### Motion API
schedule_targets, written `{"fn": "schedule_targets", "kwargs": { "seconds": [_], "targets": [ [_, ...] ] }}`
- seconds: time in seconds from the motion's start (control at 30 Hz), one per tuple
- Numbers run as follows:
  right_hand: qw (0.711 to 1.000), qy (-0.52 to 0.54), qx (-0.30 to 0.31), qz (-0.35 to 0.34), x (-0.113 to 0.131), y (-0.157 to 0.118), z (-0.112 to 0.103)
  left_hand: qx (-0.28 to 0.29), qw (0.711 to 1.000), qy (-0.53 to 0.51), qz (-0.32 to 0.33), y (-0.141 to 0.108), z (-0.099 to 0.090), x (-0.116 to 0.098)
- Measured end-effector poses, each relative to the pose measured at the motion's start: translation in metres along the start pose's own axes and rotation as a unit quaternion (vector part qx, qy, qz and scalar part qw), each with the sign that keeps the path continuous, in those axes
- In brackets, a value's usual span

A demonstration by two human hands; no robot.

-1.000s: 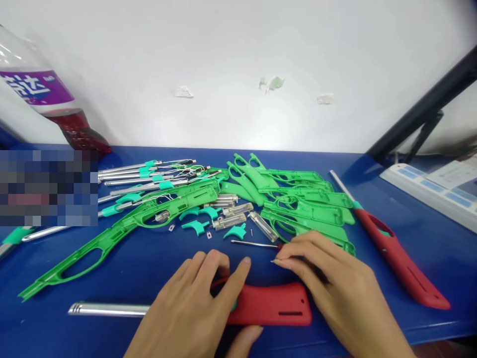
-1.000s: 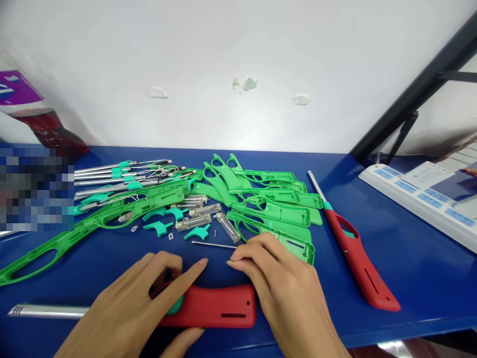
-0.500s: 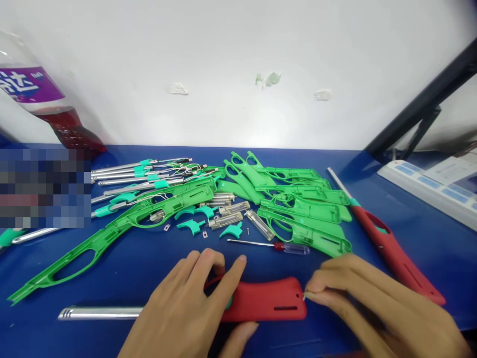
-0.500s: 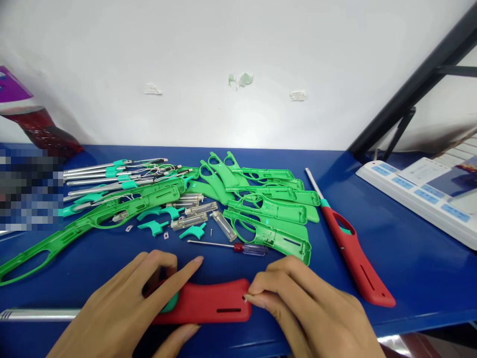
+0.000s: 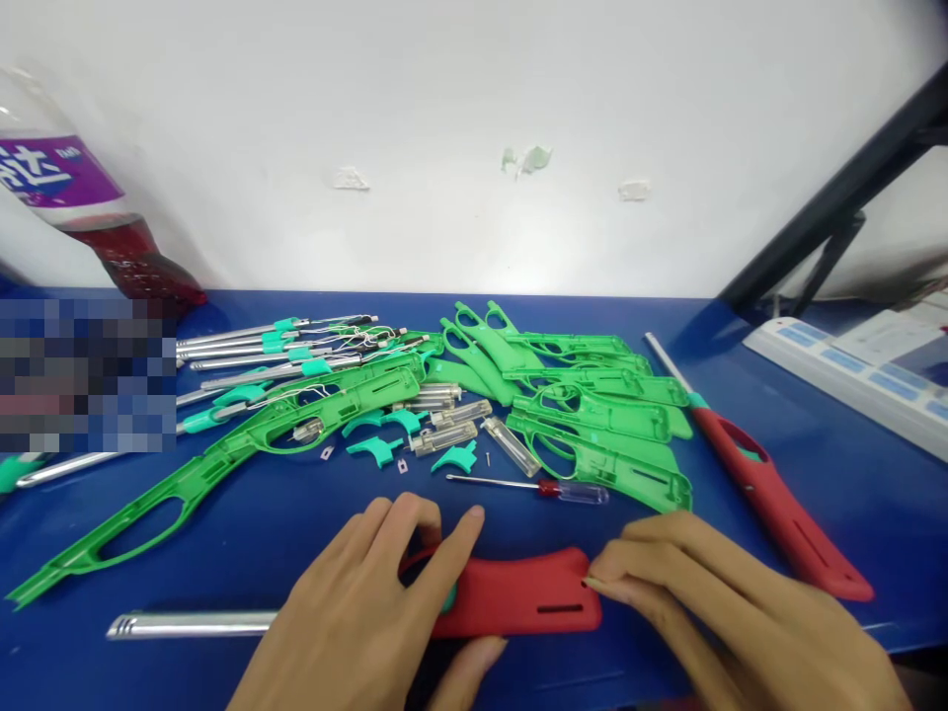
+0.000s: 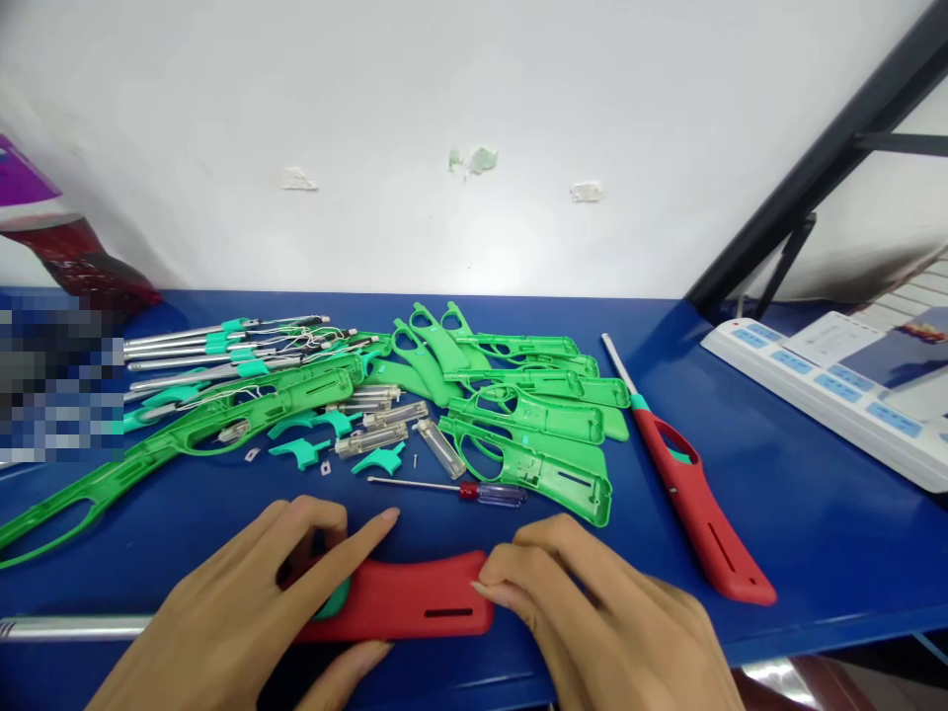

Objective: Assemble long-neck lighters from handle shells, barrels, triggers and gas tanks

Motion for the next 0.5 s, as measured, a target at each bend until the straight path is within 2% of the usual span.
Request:
{"fn": "schedule_targets", "kwargs": {
  "seconds": [0.13, 0.33, 0.5],
  "targets": [
    [1.000, -0.011, 0.018, 0.001, 0.001, 0.001, 0.001, 0.005, 1.000, 0.006, 0.011, -0.001, 0.000, 0.000],
    [0.998, -0.040, -0.021, -0.044, -0.005, -0.010, -0.011, 0.011, 1.000, 0.015, 0.015, -0.002, 0.001, -0.002],
    [0.997, -0.033, 0.071, -0.005, -0.017, -0.023, 0.005, 0.013, 1.000, 0.004, -0.006, -0.002, 0.000, -0.002]
  ]
}}
Point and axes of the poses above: each hand's wrist, its own y-axis towards the middle knuckle, its own z-axis out of the palm, x = y × z, the point moved 6 cm from there along y, towards the middle knuckle, and after that the axes turned 5 degrees about -z, right-handed, at the moved point
